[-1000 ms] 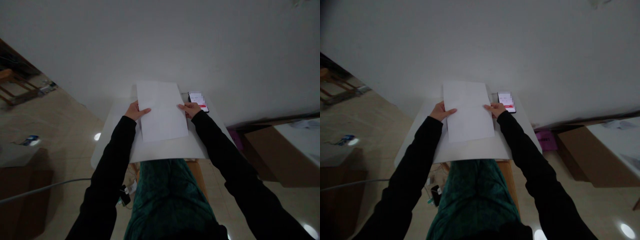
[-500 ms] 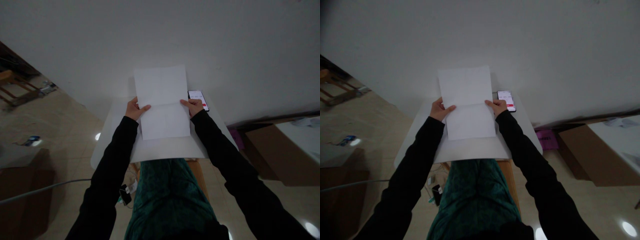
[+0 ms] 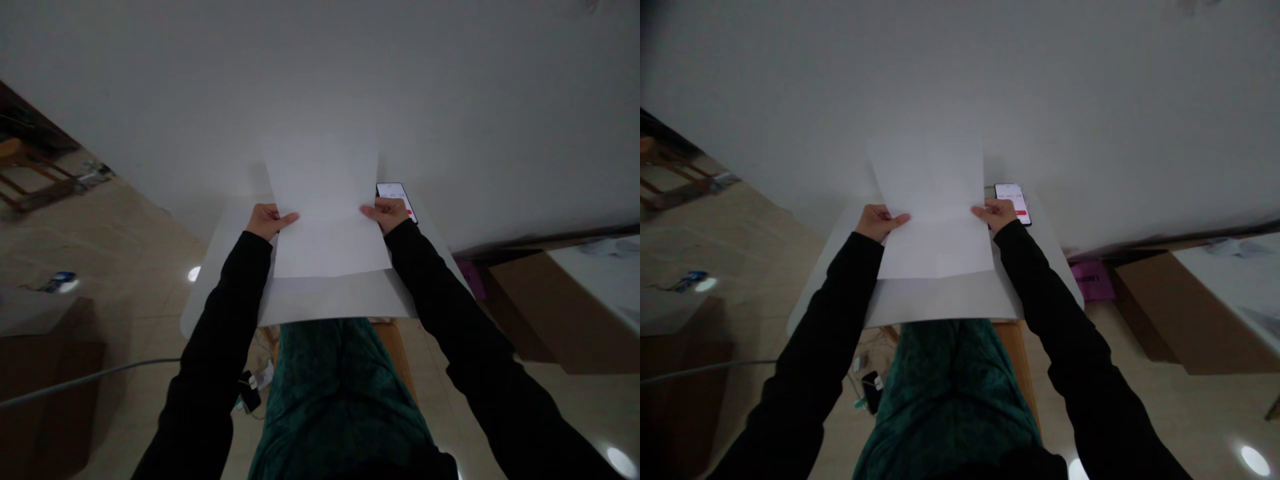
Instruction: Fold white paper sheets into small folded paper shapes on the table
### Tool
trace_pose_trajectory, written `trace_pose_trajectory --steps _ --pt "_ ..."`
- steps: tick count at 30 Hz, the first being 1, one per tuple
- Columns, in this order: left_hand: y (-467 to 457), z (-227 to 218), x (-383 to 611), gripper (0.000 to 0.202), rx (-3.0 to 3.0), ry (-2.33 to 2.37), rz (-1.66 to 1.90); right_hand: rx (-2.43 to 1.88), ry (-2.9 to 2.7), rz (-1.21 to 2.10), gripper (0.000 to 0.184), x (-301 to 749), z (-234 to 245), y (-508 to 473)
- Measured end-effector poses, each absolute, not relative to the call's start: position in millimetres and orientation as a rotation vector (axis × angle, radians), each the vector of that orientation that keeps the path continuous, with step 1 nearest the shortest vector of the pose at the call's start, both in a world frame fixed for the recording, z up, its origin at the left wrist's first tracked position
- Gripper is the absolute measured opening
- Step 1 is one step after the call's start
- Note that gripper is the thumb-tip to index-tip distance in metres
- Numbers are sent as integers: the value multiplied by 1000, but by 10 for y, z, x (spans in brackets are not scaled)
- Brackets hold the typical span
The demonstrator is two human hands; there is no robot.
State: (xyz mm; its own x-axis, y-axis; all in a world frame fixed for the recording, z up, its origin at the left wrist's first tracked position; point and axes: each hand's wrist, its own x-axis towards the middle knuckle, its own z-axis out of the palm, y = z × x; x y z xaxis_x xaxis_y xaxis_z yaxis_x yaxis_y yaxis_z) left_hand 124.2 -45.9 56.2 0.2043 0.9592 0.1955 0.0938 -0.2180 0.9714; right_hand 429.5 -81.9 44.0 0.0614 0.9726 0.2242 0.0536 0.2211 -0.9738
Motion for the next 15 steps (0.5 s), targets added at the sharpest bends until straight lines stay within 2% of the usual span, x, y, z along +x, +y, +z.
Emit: trace_pose_trajectory --steps 3,6,9,11,15 --pt "-472 588 1235 38 1525 1086 1215 -1067 -1158 1071 38 4295 453 -834" --pt "-493 632 1214 36 1487 1125 1233 -1084 -1147 1082 30 4302 457 -822" --pt "-479 670 1144 21 1457 998 1088 -1055 -1235 1014 19 4320 457 -813" --pt "-435 678 1069 18 1460 906 952 -1054 -1341 956 12 4332 471 -826" --pt "-358 694 963 23 1541 847 827 -1104 -1637 885 22 4325 537 -889"
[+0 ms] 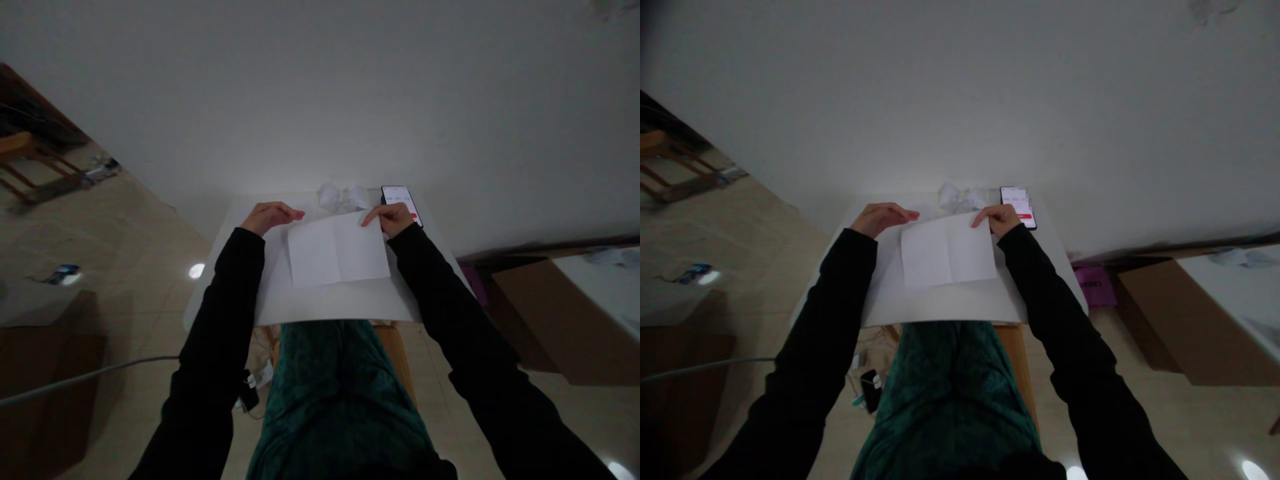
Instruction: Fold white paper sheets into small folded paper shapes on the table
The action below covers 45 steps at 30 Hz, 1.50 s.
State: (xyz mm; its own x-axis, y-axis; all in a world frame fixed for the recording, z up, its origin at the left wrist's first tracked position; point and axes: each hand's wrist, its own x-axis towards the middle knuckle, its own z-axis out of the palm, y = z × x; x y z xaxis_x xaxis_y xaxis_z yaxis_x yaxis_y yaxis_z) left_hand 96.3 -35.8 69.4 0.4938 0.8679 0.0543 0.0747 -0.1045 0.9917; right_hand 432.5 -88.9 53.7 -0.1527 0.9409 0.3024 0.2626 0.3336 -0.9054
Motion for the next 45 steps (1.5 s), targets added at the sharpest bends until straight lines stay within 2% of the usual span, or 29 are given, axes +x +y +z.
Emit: trace_pose_trajectory --steps 5,9,12,14,16,19,24,30,38,45 --pt "-468 817 1211 45 1744 890 283 -1003 -1937 1086 23 4242 596 -972" --pt "-544 832 1512 35 1875 762 62 -1007 -1828 1390 21 4148 615 -1028" --pt "-528 710 1592 28 1889 759 92 -1043 -1674 1621 18 4091 608 -1042" --pt "-523 607 1600 25 1899 796 143 -1102 -1603 1646 14 4068 581 -1033" --pt "-551 529 1614 20 1913 813 187 -1165 -1607 1565 13 4058 538 -1019" --pt "-647 496 1675 16 1961 780 215 -1183 -1822 1339 23 4049 475 -1015" --pt "-786 551 1797 20 2138 837 314 -1262 -2301 854 21 3977 483 -1073" --pt "-797 506 1850 23 2287 892 385 -1585 -2480 334 26 3800 581 -1169" --pt "-821 440 1884 20 2290 897 373 -1656 -2527 214 29 3615 572 -1258" --pt "-677 459 1677 12 1902 776 301 -1558 -2231 500 17 3769 443 -1117"
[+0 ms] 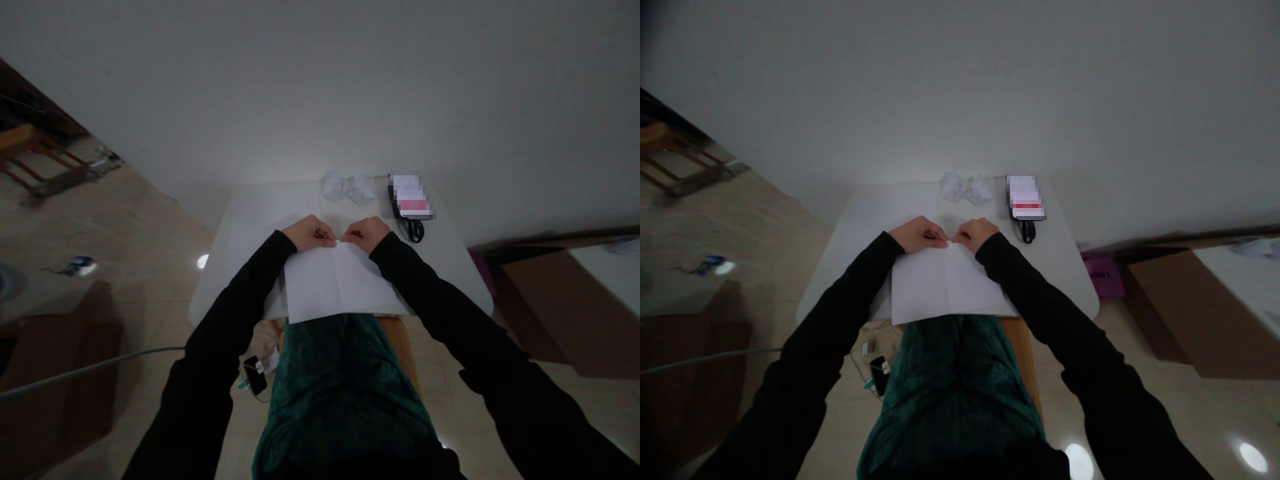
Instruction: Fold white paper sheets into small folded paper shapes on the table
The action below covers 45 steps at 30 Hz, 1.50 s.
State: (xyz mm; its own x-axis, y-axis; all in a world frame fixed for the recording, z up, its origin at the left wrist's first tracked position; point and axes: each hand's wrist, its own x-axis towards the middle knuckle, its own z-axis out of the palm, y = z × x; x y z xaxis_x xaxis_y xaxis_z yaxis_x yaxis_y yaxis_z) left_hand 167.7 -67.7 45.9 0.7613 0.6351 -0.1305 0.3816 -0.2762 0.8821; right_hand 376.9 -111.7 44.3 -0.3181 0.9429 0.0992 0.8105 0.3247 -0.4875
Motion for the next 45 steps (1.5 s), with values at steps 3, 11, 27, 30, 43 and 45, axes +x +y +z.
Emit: trace_pose_trajectory --steps 3,11,27,30,43,45 --pt "-656 486 1597 15 1839 777 303 -1336 -2154 784 8 3869 380 -1028" --pt "-583 548 1404 19 1776 817 409 -1325 -1786 861 23 4061 306 -909" --pt "-206 460 865 17 1851 1156 793 -1221 -1780 819 19 4147 300 -813" --pt "-172 464 884 11 2003 1367 984 -1227 -1744 719 19 4108 284 -818" --pt "-649 450 1677 33 2407 870 486 -1248 -1862 581 11 3930 356 -991" --pt "-603 420 1607 33 2291 926 503 -1219 -1815 568 11 3936 344 -980"
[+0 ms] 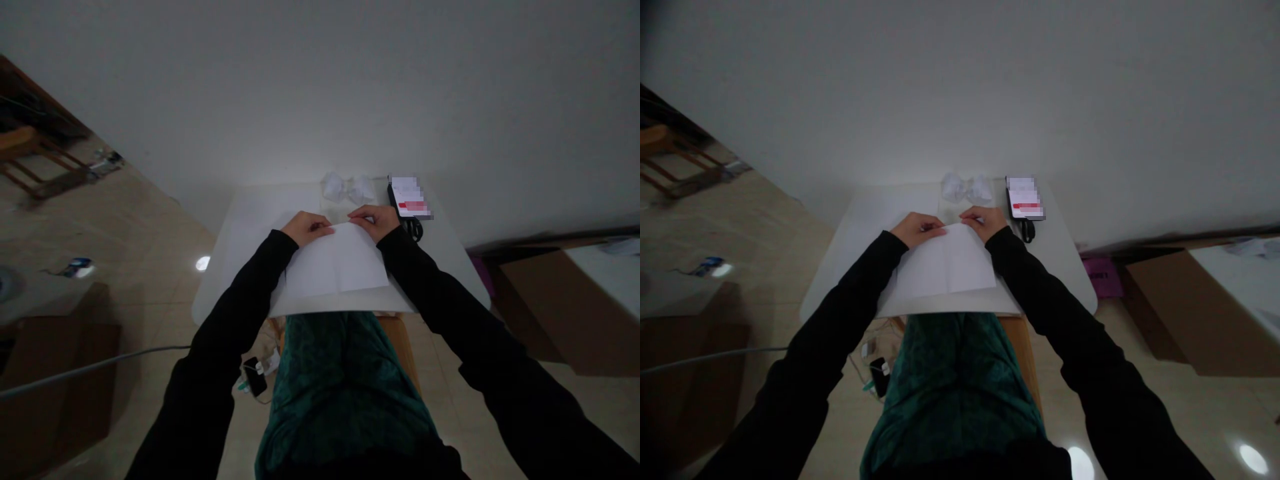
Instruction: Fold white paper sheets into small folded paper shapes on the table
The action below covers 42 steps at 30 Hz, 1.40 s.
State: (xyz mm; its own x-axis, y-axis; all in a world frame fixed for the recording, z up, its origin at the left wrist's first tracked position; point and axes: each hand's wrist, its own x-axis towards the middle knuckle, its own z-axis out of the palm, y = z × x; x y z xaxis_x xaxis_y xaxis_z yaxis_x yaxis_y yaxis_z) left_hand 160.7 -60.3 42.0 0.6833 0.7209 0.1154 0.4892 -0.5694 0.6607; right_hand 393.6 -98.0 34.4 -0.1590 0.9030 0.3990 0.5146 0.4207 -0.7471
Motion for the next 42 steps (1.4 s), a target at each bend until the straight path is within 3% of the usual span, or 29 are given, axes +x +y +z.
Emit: trace_pose_trajectory --steps 8,15,25,35,42 --pt "-544 471 1549 32 2456 1024 620 -1445 -2005 663 12 4136 294 -826" --pt "-600 457 1616 32 2623 980 629 -1474 -2217 133 17 3972 366 -924" --pt "-636 501 1643 30 2450 850 645 -1364 -2126 290 14 3810 385 -1047" --pt "-279 480 1063 24 2093 1157 666 -1367 -2018 384 12 3933 348 -969" --pt "-509 555 1425 32 2767 1229 597 -1380 -2201 279 19 3883 369 -1005"
